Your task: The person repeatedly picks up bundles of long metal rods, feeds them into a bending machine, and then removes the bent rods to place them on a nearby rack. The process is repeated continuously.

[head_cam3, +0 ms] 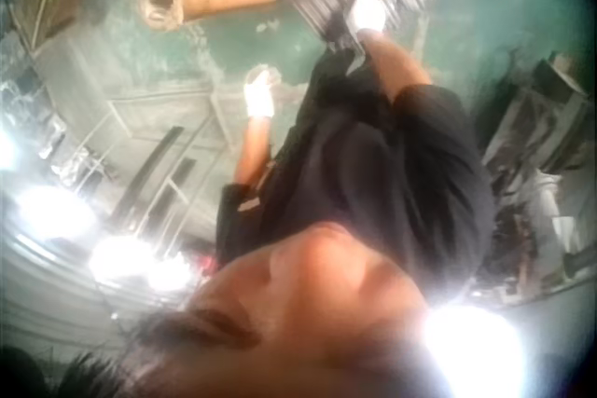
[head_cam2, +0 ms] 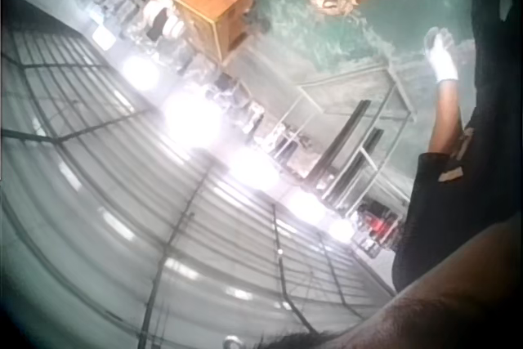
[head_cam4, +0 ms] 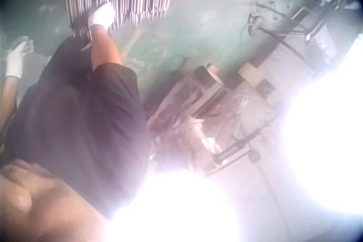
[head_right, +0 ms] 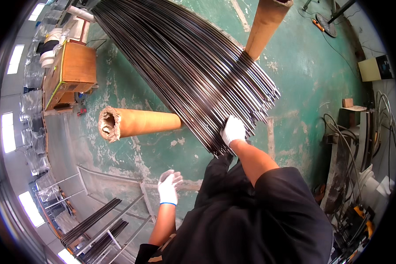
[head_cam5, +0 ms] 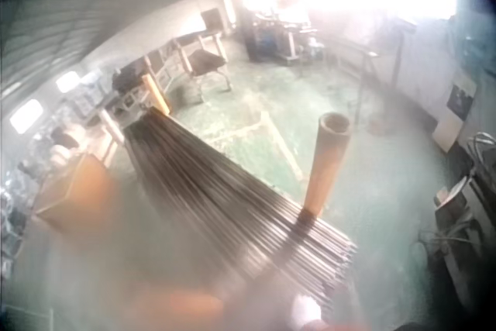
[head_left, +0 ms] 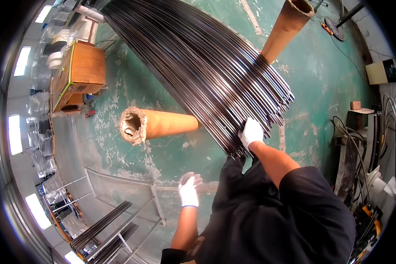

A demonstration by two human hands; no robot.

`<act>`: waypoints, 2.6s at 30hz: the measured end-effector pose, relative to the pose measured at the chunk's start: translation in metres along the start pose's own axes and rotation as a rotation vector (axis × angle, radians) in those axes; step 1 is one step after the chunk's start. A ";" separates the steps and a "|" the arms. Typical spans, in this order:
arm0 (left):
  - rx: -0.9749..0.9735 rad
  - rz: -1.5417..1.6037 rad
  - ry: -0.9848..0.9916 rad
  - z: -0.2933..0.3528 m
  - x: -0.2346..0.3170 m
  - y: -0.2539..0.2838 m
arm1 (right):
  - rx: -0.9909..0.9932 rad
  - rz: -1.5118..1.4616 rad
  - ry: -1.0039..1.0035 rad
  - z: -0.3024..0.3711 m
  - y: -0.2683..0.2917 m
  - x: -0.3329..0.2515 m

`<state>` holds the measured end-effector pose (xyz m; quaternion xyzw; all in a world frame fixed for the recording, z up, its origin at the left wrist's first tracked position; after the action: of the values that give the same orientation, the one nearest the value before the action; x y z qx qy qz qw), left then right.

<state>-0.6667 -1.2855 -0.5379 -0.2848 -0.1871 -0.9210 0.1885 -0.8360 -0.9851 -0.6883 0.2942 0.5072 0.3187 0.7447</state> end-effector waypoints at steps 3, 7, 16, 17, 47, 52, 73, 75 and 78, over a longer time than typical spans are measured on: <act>-0.181 -0.107 -0.071 0.027 0.012 -0.047 | -0.160 0.016 -0.024 -0.013 0.006 0.003; -0.357 -0.274 -0.160 0.052 0.018 -0.086 | -0.378 0.039 -0.128 -0.039 0.045 -0.012; -0.255 -0.388 -0.272 0.054 0.024 -0.089 | -0.609 -0.055 -0.085 -0.071 0.095 0.007; -0.264 -0.373 -0.270 0.050 0.022 -0.089 | -0.629 0.007 -0.058 -0.076 0.102 0.005; -0.357 -0.497 -0.372 0.065 0.012 -0.092 | -0.310 0.014 -0.217 -0.060 0.072 0.001; -0.279 -0.488 -0.224 0.079 -0.007 -0.064 | -0.125 0.066 -0.107 -0.046 0.019 0.015; -0.626 -0.292 -0.285 0.018 0.031 -0.143 | -0.265 -0.194 -0.109 0.113 0.227 0.008; -0.730 -0.217 -0.229 0.008 0.050 -0.173 | -0.246 -0.135 -0.334 0.197 0.265 0.027; -0.838 -0.060 -0.051 -0.013 0.070 -0.217 | -0.138 0.032 -0.542 0.345 0.293 0.088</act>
<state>-0.8249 -1.1220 -0.5577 -0.3541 0.1911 -0.9151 0.0249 -0.5377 -0.7738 -0.4078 0.3253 0.2620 0.2741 0.8662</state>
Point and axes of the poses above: each hand's wrist, its own z-axis away from the middle knuckle, its own y-axis out of the back of the hand, x = y × z, the point moved 1 cm from there along -z, towards the middle knuckle, and after that the axes turned 12 degrees about -z, right-handed, at the moved point
